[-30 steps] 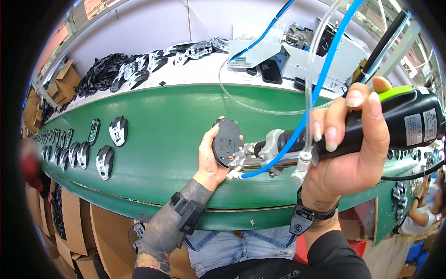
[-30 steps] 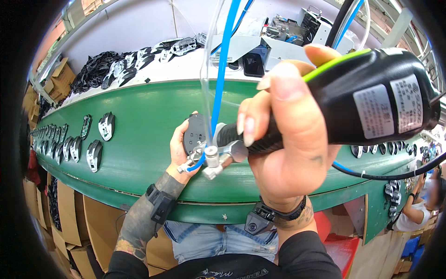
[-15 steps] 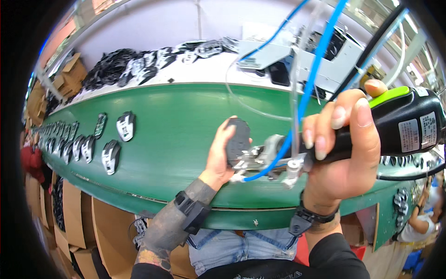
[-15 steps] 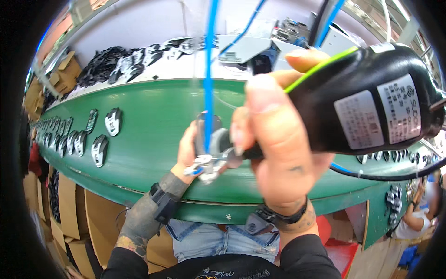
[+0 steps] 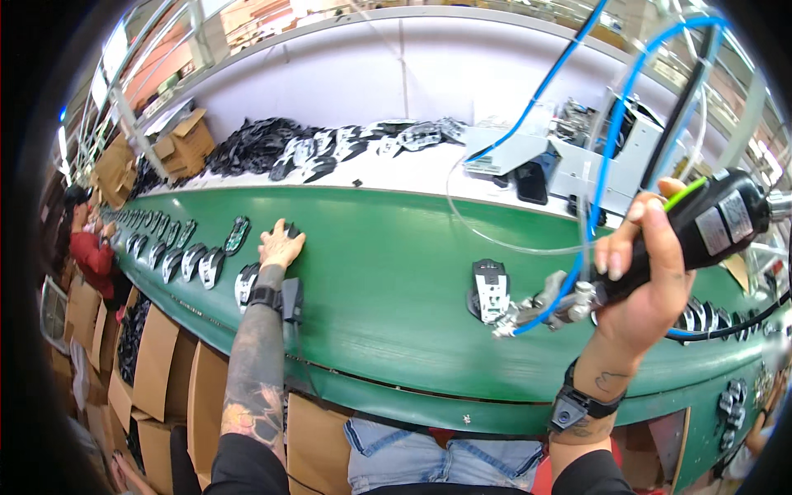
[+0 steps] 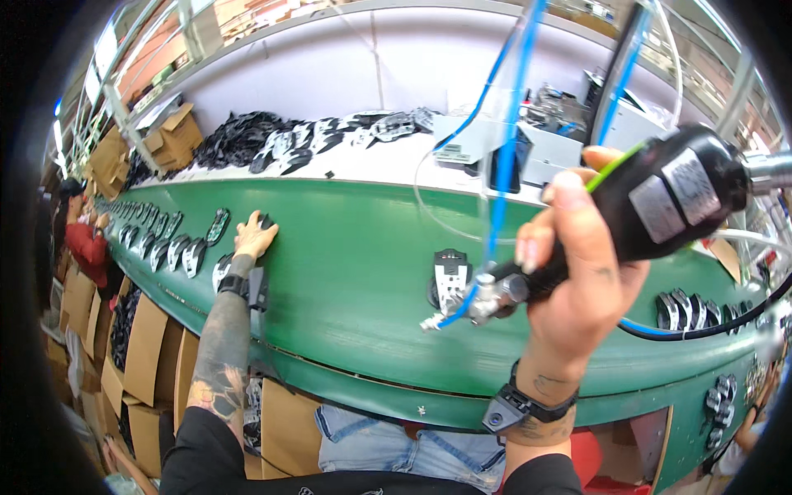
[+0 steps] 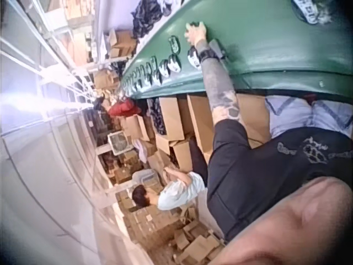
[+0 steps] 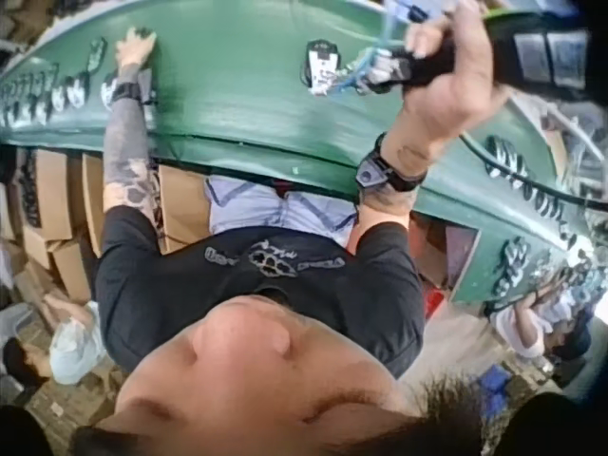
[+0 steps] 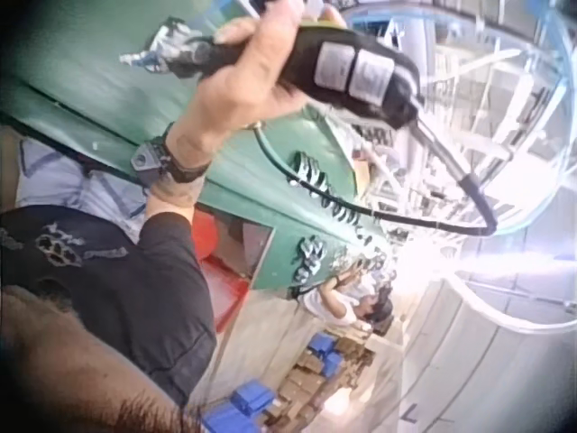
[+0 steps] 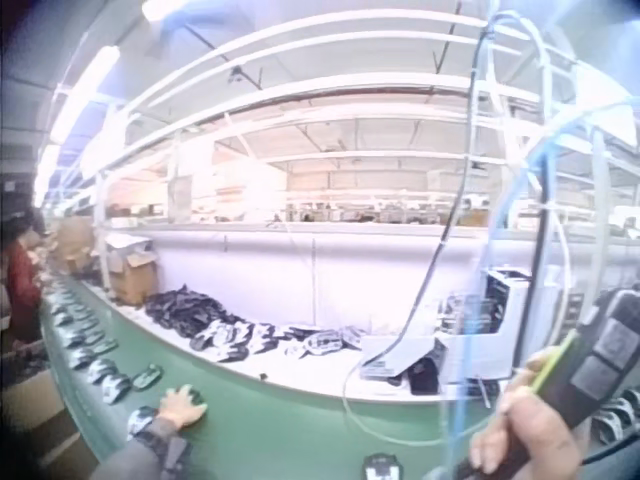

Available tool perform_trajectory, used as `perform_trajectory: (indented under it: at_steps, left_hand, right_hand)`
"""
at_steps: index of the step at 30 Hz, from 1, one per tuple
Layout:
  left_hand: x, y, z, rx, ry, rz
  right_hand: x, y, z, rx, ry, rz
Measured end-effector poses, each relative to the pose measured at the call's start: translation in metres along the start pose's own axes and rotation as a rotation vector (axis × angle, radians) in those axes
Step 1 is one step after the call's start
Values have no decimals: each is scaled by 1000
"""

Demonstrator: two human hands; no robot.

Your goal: Assemble the components of computer mice on a conveyor belt using a pneumatic screwdriver.

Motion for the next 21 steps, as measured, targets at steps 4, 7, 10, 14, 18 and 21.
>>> perform_trajectory:
  at_steps: [4,7,10,14,18,21]
  left_hand:
    - [-67,-41,7,51,-235,352]
    - [-143,-132,50,777,-1600,134]
    - [-214,-247,38,1121,-1900,13]
    - [-229,-299,48,1255,-1927,25]
    - [-234,-316,65,1400,-1927,37]
    - [-237,-326,69,1488,-1907,75]
  right_hand:
    - [-3,6,-9,-27,-51,-43]
    - [-3,9,-13,-56,-50,-79]
    - [5,12,-23,-69,-67,-139]
    - [3,10,-18,-76,-14,-141]
    - [3,10,-14,-73,-34,-161]
    - [4,10,-13,-33,-70,-206]
Point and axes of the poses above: each hand's wrist, its own y-axis towards the middle knuckle, its own z-axis out of the palm, x = y × z, the point moved 10 cm from there along y, towards the middle knuckle, and after that the axes turned 4 degrees about y, right-handed, at the moved point
